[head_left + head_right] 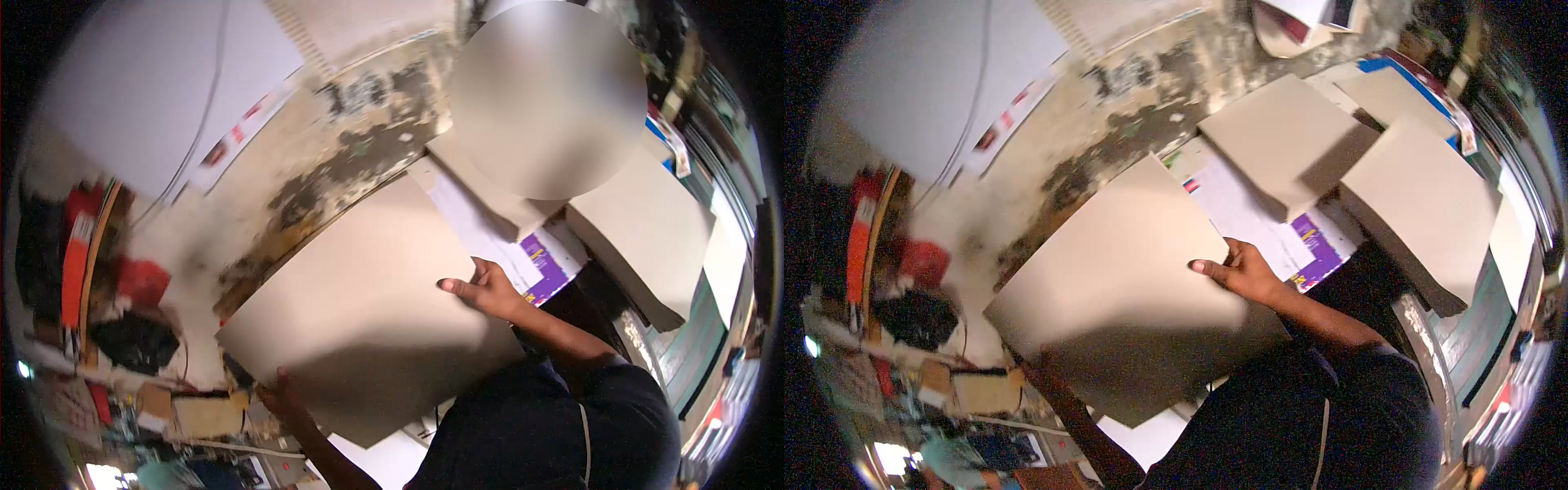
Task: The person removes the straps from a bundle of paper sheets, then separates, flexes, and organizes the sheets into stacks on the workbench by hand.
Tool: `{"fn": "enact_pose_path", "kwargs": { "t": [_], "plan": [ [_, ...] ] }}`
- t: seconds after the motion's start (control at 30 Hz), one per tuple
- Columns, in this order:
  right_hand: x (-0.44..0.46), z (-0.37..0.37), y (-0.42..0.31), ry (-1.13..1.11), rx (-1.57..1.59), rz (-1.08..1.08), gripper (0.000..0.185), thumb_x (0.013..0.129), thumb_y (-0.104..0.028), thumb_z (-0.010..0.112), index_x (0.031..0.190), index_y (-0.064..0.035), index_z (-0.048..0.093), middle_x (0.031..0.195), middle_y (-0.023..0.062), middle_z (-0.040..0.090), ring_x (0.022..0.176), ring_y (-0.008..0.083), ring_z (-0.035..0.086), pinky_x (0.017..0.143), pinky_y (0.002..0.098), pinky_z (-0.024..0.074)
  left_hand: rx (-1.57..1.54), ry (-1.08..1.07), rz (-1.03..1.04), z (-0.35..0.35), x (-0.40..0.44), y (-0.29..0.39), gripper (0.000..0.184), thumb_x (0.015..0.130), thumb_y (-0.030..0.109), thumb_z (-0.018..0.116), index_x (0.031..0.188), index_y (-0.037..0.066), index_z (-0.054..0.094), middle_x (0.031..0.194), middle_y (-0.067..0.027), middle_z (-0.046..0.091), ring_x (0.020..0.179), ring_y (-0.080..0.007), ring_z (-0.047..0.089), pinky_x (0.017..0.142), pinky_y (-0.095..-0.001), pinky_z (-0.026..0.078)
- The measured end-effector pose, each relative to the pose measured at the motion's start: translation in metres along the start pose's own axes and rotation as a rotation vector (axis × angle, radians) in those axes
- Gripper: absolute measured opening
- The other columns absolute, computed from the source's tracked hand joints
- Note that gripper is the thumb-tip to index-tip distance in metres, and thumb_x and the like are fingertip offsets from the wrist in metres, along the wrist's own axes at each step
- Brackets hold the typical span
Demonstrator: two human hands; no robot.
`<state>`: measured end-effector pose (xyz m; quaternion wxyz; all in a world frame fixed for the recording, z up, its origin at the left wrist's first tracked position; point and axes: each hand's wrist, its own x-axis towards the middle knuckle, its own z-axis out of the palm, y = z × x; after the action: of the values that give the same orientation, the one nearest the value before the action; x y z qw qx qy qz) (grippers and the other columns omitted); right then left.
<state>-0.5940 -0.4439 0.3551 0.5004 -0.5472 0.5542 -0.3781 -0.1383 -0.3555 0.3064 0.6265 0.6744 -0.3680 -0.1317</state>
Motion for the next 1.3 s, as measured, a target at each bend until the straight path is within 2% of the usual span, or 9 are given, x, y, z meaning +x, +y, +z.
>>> {"fn": "enact_pose_path", "kwargs": {
  "t": [0.3,0.43,0.67,0.77,0.9,1.0,1.03,1.17,1.3],
  "plan": [
    [-0.013,-0.190,0.079,0.524,0.622,0.104,0.043,0.098,-0.036,0.058,0.118,0.0023,0.055,0.100,0.0024,0.060,0.092,0.0121,0.053,0.085,0.0277,0.0431,0.061,-0.804,0.273,0.433,0.030,0.170,0.050,0.077,0.029,0.082,0.109,-0.002,0.059,0.100,-0.0107,0.068,0.091,-0.0183,0.063,0.079,-0.0339,0.050],
    [-0.016,-0.241,0.103,0.769,0.772,0.138,0.041,0.096,-0.036,0.059,0.115,0.0000,0.053,0.102,0.0050,0.060,0.093,0.0165,0.056,0.083,0.0320,0.0469,0.168,-1.045,0.570,0.607,0.008,0.256,0.054,0.070,0.035,0.084,0.108,0.002,0.065,0.099,-0.0150,0.071,0.090,-0.0255,0.068,0.079,-0.0350,0.052],
    [0.037,-0.304,0.094,0.864,0.975,0.141,0.033,0.096,-0.034,0.059,0.107,-0.0050,0.050,0.095,0.0054,0.057,0.086,0.0187,0.057,0.075,0.0361,0.0502,0.371,-1.081,0.722,0.735,-0.018,0.376,0.075,0.069,0.047,0.082,0.126,0.004,0.057,0.117,-0.0190,0.065,0.107,-0.0327,0.063,0.090,-0.0400,0.050],
    [0.073,-0.314,0.103,0.858,1.018,0.147,0.035,0.098,-0.034,0.056,0.111,-0.0024,0.050,0.098,0.0085,0.058,0.090,0.0215,0.058,0.082,0.0401,0.0496,0.474,-0.700,0.988,0.733,-0.021,0.369,0.087,0.070,0.053,0.080,0.136,0.006,0.049,0.130,-0.0202,0.057,0.114,-0.0335,0.059,0.093,-0.0413,0.049],
    [0.127,-0.308,0.131,0.722,0.979,0.317,0.037,0.101,-0.031,0.048,0.118,0.0019,0.048,0.113,0.0154,0.057,0.103,0.0313,0.056,0.090,0.0549,0.0452,-0.172,-1.137,0.491,0.660,-0.037,0.318,0.071,0.083,0.033,0.076,0.139,0.003,0.044,0.132,-0.0195,0.055,0.117,-0.0258,0.056,0.094,-0.0369,0.049],
    [0.172,-0.302,0.183,0.592,1.169,0.356,0.032,0.101,-0.019,0.040,0.126,0.0011,0.045,0.125,0.0177,0.051,0.119,0.0344,0.049,0.101,0.0522,0.0393,-0.166,-1.228,0.243,0.573,-0.053,0.248,0.029,0.088,0.011,0.069,0.111,-0.001,0.057,0.105,-0.0095,0.064,0.100,-0.0136,0.060,0.083,-0.0279,0.051],
    [0.169,-0.299,0.179,0.585,1.158,0.369,0.032,0.101,-0.019,0.040,0.126,0.0011,0.045,0.125,0.0177,0.051,0.119,0.0344,0.049,0.101,0.0522,0.0393,-0.280,-1.281,-0.189,0.541,-0.071,0.241,0.018,0.087,0.008,0.069,0.102,0.002,0.059,0.101,-0.0091,0.066,0.095,-0.0134,0.061,0.078,-0.0277,0.051],
    [0.172,-0.299,0.159,0.571,1.224,0.359,0.038,0.100,-0.020,0.036,0.132,0.0012,0.043,0.132,0.0206,0.049,0.119,0.0339,0.049,0.103,0.0503,0.0390,-0.303,-1.743,-0.758,0.434,-0.132,0.072,0.037,0.096,0.036,0.058,0.110,0.002,0.062,0.107,-0.0117,0.066,0.095,-0.0205,0.064,0.083,-0.0346,0.050],
    [0.167,-0.308,0.110,0.113,0.096,0.421,0.044,0.102,-0.023,0.036,0.136,0.0050,0.037,0.138,0.0211,0.044,0.127,0.0334,0.044,0.110,0.0465,0.0322,0.034,-1.762,-1.037,0.430,-0.220,0.101,0.045,0.095,0.043,0.058,0.112,0.002,0.063,0.107,-0.0128,0.065,0.098,-0.0222,0.062,0.086,-0.0332,0.049]
  ]
}}
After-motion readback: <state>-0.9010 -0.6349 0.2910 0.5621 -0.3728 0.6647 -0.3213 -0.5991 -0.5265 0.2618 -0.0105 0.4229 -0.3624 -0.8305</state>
